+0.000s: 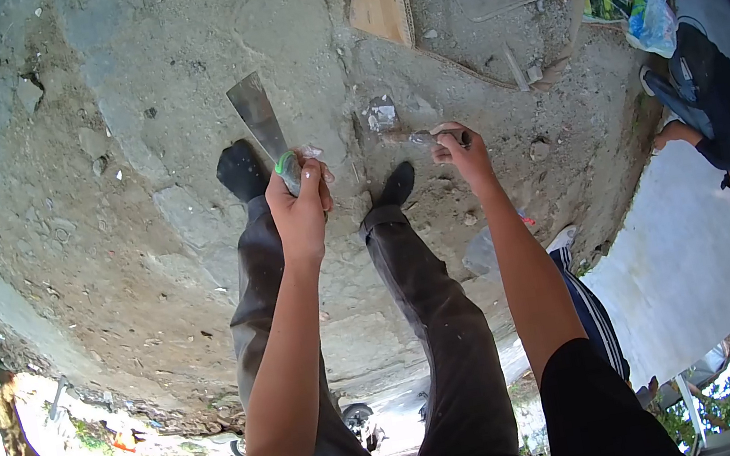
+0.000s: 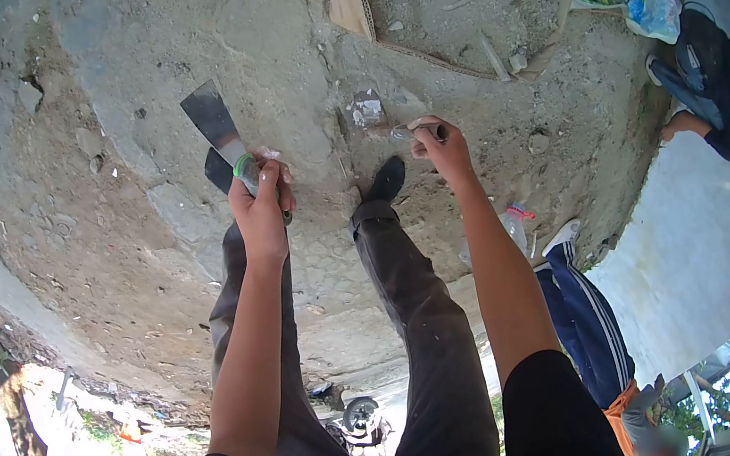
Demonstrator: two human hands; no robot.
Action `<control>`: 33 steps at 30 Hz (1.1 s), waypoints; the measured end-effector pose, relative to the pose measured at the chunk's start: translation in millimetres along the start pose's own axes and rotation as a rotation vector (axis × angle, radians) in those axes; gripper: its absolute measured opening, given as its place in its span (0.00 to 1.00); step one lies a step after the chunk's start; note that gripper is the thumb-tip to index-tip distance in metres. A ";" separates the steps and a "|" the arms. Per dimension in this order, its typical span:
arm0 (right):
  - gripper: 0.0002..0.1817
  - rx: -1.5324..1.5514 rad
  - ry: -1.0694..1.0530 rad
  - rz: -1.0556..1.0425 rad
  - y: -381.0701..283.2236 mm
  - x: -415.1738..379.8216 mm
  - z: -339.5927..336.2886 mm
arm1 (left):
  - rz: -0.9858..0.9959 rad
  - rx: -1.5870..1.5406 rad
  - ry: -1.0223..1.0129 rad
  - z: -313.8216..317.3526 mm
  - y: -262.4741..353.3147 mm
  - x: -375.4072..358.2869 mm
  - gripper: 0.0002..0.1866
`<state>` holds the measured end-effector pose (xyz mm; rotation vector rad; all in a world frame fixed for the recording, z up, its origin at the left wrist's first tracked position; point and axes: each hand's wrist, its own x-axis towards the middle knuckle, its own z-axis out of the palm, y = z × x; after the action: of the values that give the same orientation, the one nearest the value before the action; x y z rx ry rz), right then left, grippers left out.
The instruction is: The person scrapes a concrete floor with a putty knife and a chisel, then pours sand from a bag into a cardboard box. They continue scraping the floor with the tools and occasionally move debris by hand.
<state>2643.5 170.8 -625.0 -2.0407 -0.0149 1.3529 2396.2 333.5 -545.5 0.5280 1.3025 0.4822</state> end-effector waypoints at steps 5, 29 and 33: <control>0.09 0.150 0.070 -0.033 -34.4 8.4 19.0 | -0.128 -0.107 -0.014 1.6 6.0 4.0 0.04; 0.08 0.456 0.153 -0.060 -72.2 23.5 69.2 | -0.182 -0.103 -0.035 5.1 -4.1 8.3 0.08; 0.07 0.430 0.108 -0.017 -49.4 -14.5 55.8 | -0.180 -0.060 -0.017 1.6 -16.2 0.6 0.09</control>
<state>2608.1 232.9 -599.4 -1.7383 0.2817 1.1190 2398.5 321.0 -555.6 0.3600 1.3016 0.3651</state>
